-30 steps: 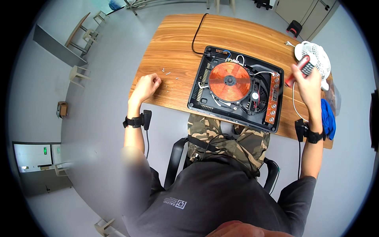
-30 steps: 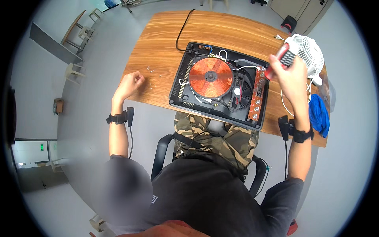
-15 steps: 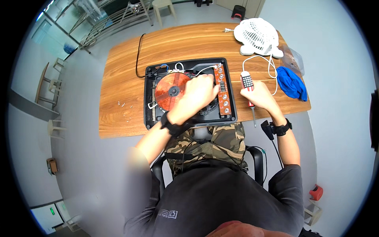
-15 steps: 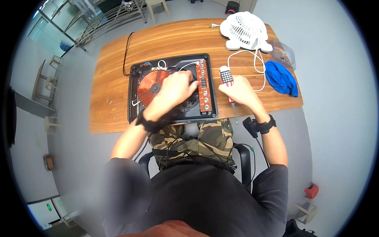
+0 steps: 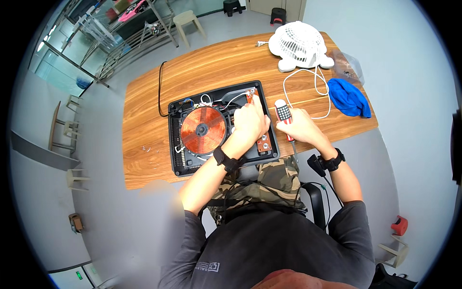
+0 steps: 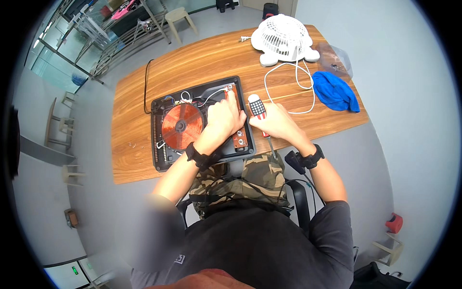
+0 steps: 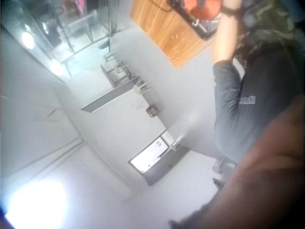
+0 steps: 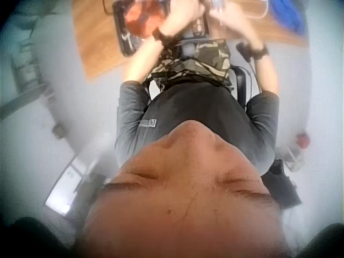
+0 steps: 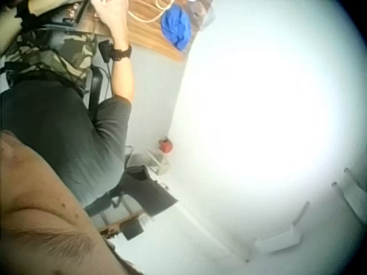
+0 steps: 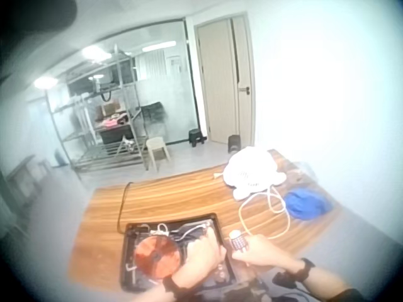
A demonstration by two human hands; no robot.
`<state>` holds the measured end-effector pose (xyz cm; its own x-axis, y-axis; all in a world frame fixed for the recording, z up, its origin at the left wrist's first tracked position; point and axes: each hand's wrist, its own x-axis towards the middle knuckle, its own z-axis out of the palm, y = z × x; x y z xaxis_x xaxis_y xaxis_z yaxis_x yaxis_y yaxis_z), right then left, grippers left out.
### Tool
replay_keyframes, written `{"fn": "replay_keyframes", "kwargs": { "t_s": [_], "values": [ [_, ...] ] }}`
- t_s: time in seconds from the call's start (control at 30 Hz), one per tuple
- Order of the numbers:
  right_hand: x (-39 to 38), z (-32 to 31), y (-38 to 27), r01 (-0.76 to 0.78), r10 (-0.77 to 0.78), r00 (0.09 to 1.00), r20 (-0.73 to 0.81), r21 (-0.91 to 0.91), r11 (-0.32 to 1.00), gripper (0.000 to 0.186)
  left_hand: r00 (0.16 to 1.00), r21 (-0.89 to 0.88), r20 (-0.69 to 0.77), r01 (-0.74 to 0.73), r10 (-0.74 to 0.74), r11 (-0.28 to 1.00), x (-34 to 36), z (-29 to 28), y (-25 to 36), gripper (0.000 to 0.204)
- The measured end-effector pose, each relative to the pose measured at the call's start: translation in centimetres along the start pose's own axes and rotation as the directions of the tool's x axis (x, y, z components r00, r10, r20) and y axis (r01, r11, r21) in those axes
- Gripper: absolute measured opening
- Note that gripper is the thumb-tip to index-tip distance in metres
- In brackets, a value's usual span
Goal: The person uses a small electric screwdriver to remove screws from a disassembled electronic device on a wooden table. They then lift and separate internal components, including a copper-colored circular part and a circuit board, placing them aside.
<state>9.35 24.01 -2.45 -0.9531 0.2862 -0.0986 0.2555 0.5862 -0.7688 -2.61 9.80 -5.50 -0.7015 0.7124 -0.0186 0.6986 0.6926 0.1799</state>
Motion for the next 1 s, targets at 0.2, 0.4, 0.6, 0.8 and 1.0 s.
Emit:
{"fn": "replay_keyframes", "kwargs": {
  "t_s": [0.2, 0.4, 0.6, 0.8, 1.0],
  "values": [
    [0.7, 0.9, 0.4, -0.012, 0.012, 0.998, 0.06, 0.004, 1.0, 0.033, 0.998, -0.037, 0.055, -0.004, 0.006, 0.999, -0.1, -0.5, 0.6, 0.074],
    [0.6, 1.9, -0.1, 0.009, -0.012, 0.999, 0.052, 0.061, 0.998, 0.031, 0.995, -0.217, -0.098, -0.02, -0.001, 0.976, -0.6, 0.3, -0.3, 0.077],
    [0.5, 1.2, 0.7, 0.046, -0.049, 0.998, 0.05, 0.051, 0.998, 0.027, 0.98, -0.373, -0.062, 0.151, -0.187, 0.915, -1.5, -3.5, -1.1, 0.051],
    [0.7, 1.0, 2.1, 0.094, -0.095, 0.995, 0.022, 0.043, 0.995, 0.025, 0.989, -0.852, -0.055, 0.027, -0.141, 0.523, -5.3, -5.5, -8.3, 0.019],
    [0.7, 0.3, 1.4, 0.054, -0.055, 0.998, 0.015, 0.032, 0.998, 0.032, 0.974, -0.967, -0.145, -0.103, -0.173, 0.231, -6.4, -7.0, -11.6, 0.006]
  ]
}}
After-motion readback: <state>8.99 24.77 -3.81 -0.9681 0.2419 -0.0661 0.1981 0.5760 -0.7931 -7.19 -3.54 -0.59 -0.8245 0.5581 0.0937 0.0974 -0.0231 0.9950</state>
